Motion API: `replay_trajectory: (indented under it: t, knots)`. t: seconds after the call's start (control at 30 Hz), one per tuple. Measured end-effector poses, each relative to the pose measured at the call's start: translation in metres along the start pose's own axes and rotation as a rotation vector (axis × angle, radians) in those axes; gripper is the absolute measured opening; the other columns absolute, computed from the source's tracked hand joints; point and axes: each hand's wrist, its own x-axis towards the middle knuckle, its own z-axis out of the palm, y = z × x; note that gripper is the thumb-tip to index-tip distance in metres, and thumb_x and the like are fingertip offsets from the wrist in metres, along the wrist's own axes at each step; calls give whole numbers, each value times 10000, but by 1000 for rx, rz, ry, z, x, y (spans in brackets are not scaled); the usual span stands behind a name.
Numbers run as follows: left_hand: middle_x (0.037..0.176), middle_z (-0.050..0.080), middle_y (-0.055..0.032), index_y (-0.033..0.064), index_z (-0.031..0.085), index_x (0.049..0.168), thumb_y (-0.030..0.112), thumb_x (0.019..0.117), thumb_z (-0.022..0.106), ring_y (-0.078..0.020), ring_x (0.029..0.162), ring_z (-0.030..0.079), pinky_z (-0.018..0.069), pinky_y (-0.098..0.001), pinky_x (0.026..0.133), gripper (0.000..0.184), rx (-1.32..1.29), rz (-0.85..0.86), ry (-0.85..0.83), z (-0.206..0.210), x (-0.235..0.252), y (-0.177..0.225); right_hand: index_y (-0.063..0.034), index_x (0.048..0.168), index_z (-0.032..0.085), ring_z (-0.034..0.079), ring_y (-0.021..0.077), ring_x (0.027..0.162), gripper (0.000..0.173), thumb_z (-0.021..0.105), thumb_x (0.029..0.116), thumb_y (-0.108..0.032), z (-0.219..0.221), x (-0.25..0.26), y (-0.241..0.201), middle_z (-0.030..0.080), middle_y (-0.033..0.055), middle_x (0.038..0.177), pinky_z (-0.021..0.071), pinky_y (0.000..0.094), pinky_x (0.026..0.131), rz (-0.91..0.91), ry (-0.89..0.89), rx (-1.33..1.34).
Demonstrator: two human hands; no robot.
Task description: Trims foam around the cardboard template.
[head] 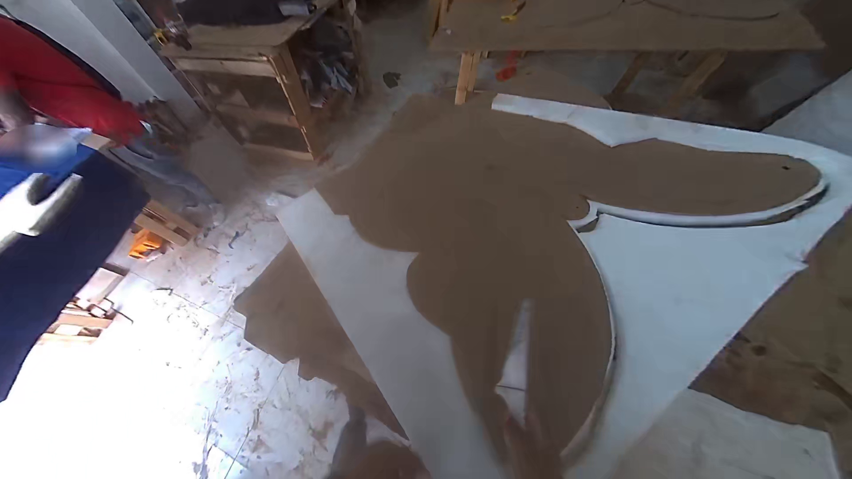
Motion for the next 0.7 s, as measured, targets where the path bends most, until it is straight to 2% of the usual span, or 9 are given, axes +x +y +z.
replay_trajectory:
  t: [0.07, 0.1, 0.17, 0.27, 0.37, 0.4, 0.47, 0.63, 0.7]
  knots:
    - [1223, 714, 70, 336, 709, 1260, 448, 934, 673, -118, 1148, 661, 549, -462, 1018, 347, 135, 116, 228, -54, 28, -23, -238, 1634, 260, 610, 252, 552, 657, 567, 1054, -233, 24, -6, -10, 693, 112, 981, 566, 407, 450, 56, -65, -81]
    - [1344, 653, 107, 337, 689, 1294, 459, 953, 642, -88, 1302, 564, 481, -415, 1119, 365, 193, 225, 280, -74, 48, -33, -284, 1634, 273, 607, 244, 550, 645, 560, 1056, -260, 32, -7, -14, 699, 88, 996, 563, 397, 443, 72, -83, -150]
    - [1533, 508, 114, 314, 681, 1319, 427, 989, 602, -127, 1506, 331, 300, -430, 1252, 358, 273, 465, 283, -95, 89, -43, -349, 1618, 315, 576, 202, 528, 601, 540, 1061, -329, 40, -11, -22, 692, 28, 947, 539, 374, 436, 83, -81, -345]
    - [1663, 313, 119, 351, 586, 1439, 430, 954, 605, -166, 1586, 94, 99, -501, 1296, 491, 427, 589, 172, -85, 123, -55, -423, 1599, 336, 576, 160, 538, 559, 504, 1067, -393, 51, -37, -37, 688, -19, 895, 548, 376, 472, 158, -72, -632]
    - [1666, 315, 106, 334, 550, 1477, 450, 948, 601, -171, 1589, 94, 98, -503, 1303, 544, 462, 635, 216, -78, 127, -73, -486, 1580, 336, 621, 138, 630, 538, 484, 1067, -424, 70, -55, -44, 705, -37, 1006, 581, 400, 575, 208, -62, -821]
    - [1653, 342, 114, 325, 577, 1454, 446, 956, 593, -161, 1586, 116, 118, -489, 1306, 513, 445, 658, 252, -75, 127, -78, -502, 1579, 320, 649, 125, 694, 534, 466, 1070, -440, 76, -60, -45, 712, -46, 1105, 598, 404, 647, 234, -58, -871]
    - [1627, 394, 108, 306, 635, 1398, 432, 946, 616, -165, 1578, 165, 160, -490, 1300, 469, 417, 718, 326, -71, 127, -83, -512, 1580, 307, 663, 124, 762, 521, 432, 1077, -463, 84, -67, -48, 702, -38, 1180, 597, 415, 721, 281, -39, -921]
    - [1627, 392, 109, 302, 637, 1395, 441, 944, 597, -158, 1575, 173, 146, -506, 1297, 473, 423, 748, 337, -72, 131, -87, -550, 1571, 287, 685, 104, 904, 500, 386, 1088, -463, 98, -63, -58, 690, -64, 1246, 591, 424, 838, 328, -49, -970]
    - [1616, 411, 104, 300, 644, 1385, 437, 946, 592, -159, 1570, 191, 157, -510, 1294, 462, 421, 752, 339, -73, 131, -86, -553, 1565, 299, 685, 111, 895, 494, 385, 1089, -451, 100, -60, -60, 703, -53, 1199, 589, 426, 820, 334, -52, -990]
